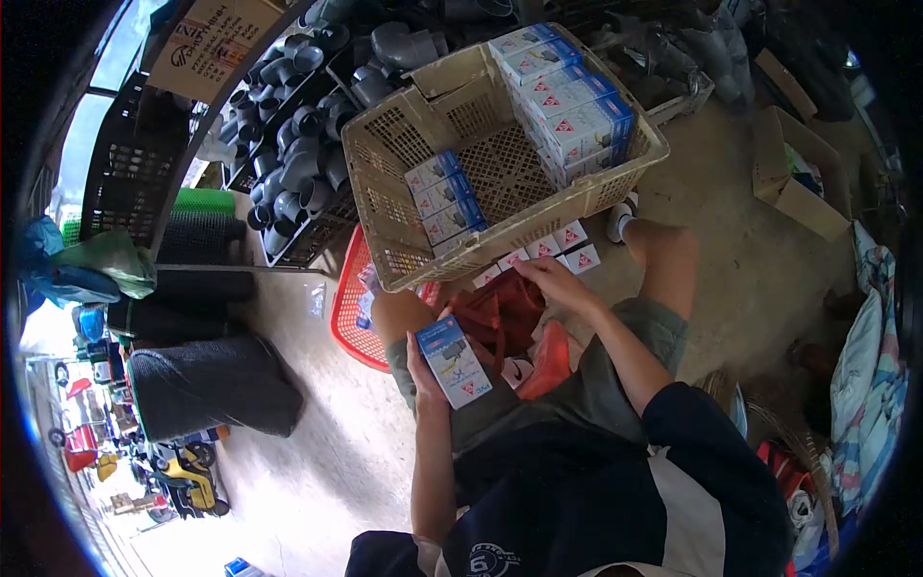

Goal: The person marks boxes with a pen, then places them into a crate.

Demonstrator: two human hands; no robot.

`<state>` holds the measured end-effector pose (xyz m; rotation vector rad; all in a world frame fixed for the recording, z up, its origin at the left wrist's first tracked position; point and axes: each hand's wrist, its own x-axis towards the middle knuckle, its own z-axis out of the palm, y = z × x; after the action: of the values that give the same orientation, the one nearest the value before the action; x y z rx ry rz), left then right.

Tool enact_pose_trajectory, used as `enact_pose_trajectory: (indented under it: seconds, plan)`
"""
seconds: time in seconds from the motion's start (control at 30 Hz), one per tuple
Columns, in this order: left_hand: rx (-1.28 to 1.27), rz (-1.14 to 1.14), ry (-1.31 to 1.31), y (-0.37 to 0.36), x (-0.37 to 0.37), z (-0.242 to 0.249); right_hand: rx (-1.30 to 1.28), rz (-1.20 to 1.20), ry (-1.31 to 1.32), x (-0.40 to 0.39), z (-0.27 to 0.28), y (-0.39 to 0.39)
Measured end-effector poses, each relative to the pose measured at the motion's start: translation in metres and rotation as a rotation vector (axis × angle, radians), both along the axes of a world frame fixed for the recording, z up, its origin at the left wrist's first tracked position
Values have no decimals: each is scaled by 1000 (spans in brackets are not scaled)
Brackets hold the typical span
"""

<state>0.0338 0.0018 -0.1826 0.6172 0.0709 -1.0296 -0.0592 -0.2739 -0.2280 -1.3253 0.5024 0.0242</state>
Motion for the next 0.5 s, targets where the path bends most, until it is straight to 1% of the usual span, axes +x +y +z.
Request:
enact_pose_trajectory:
  seconds: [0.03, 0.13, 0.23, 0.27, 0.3, 0.33, 0.43, 0.5]
  plan:
    - [-10, 1, 38, -1, 0, -1, 99, -65, 15, 1, 2, 0]
    - [-14, -32, 43, -2, -4, -2, 428, -143, 85, -8, 11, -9]
    - [89, -124, -43, -3, -6, -4, 702, -276, 80, -6, 17, -4]
    - [84, -111, -36, -4, -7, -5, 758, -277, 21, -9, 22, -6]
    - [80, -96, -29, -6, -8, -3, 813, -278, -37, -15, 47, -8]
    - [76, -81, -22, -6, -9, -2, 869, -276, -97, -18, 60, -9]
    - [150, -42, -14, -5, -8, -3, 566, -151, -248, -13, 39, -4]
    - [142, -66, -30, -5, -8, -2, 307, -125, -174, -14, 32, -6]
